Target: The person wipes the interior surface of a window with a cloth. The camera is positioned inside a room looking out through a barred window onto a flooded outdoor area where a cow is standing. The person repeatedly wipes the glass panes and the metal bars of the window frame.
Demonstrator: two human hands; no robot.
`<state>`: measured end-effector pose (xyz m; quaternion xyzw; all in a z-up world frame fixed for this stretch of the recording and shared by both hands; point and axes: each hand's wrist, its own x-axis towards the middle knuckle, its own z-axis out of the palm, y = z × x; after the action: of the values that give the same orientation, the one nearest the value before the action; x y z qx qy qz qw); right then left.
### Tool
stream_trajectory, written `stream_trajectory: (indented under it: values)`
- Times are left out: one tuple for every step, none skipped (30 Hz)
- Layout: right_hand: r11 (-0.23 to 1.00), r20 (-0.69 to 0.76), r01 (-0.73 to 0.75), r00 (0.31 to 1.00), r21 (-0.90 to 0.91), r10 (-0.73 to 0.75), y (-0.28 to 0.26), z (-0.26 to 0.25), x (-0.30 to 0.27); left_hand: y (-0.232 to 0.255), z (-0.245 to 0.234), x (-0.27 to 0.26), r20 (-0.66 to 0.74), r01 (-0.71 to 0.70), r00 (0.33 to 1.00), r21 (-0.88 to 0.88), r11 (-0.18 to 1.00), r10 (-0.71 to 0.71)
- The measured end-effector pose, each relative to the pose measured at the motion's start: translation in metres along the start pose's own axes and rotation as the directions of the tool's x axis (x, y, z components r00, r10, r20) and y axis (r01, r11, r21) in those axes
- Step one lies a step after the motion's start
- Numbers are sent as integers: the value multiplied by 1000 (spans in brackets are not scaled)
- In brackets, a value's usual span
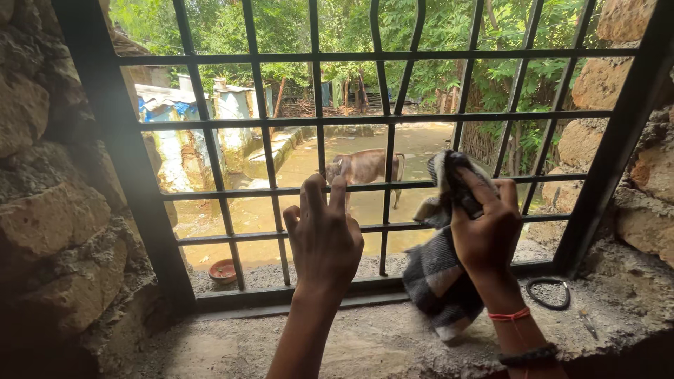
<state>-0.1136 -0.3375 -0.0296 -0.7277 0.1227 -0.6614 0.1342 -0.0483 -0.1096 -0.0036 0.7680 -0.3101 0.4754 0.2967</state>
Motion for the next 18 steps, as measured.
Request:
stream_trajectory:
  values:
    - [997, -48, 24, 998, -69, -27, 10, -5, 2, 1, 1, -1, -2, -3, 1000, 13, 1000, 3]
    - [989, -94, 45, 994, -139, -58, 17, -11, 4, 2, 2, -3, -5, -6, 1000, 25, 1000, 7]
    - [995, -97, 7, 995, -101, -17, 20, -14, 5, 3, 2, -4, -13, -15, 1000, 32, 999, 15]
    - [998, -98, -31, 995, -63, 25, 17, -14, 6, 3, 3, -5, -22, -23, 999, 39, 999, 24]
    - [997, -102, -70, 993, -19, 68, 9, -11, 7, 2, 3, -4, -33, -34, 999, 51, 998, 36]
    - [994, -73, -78, 994, 79, 84, -2, -6, 6, 2, 3, -3, -43, -31, 998, 55, 998, 34]
    - [981, -42, -89, 994, 173, 98, -16, 3, 3, 3, 5, -3, -51, -28, 998, 57, 998, 31]
    - [959, -9, -101, 994, 266, 108, -32, 13, -2, 3, 5, -3, -60, -25, 998, 58, 998, 28]
    - [960, -5, 7, 1000, 280, -6, -48, 23, -7, 5, 7, -3, -44, -11, 999, 49, 999, 13]
    - [948, -1, 115, 993, 295, -120, -65, 34, -13, 6, 8, -3, -29, 3, 1000, 40, 999, -1]
    - [922, 1, 145, 988, 359, -156, -82, 46, -19, 5, 8, -3, -14, 17, 1000, 36, 999, -16]
    - [891, 0, 174, 981, 420, -192, -96, 54, -23, 4, 7, -2, 5, 11, 1000, 36, 999, -12]
    - [893, 17, 180, 979, 411, -205, -106, 56, -27, 2, 6, -2, 30, 5, 1000, 37, 999, -6]
    - [896, 34, 187, 975, 403, -218, -115, 57, -30, 0, 5, -2, 54, -2, 999, 37, 999, 0]
    - [897, 51, 197, 971, 396, -236, -120, 56, -29, -2, 3, -1, 62, -12, 998, 42, 999, 9]
    - [899, 68, 192, 969, 393, -236, -123, 53, -26, -4, 2, 0, 70, -22, 997, 46, 999, 18]
    - [903, 88, 186, 967, 387, -238, -122, 48, -22, -5, 1, 0, 81, -29, 996, 47, 998, 25]
    - [906, 109, 181, 965, 381, -239, -120, 42, -19, -5, -1, -1, 75, -28, 997, 36, 999, 25]
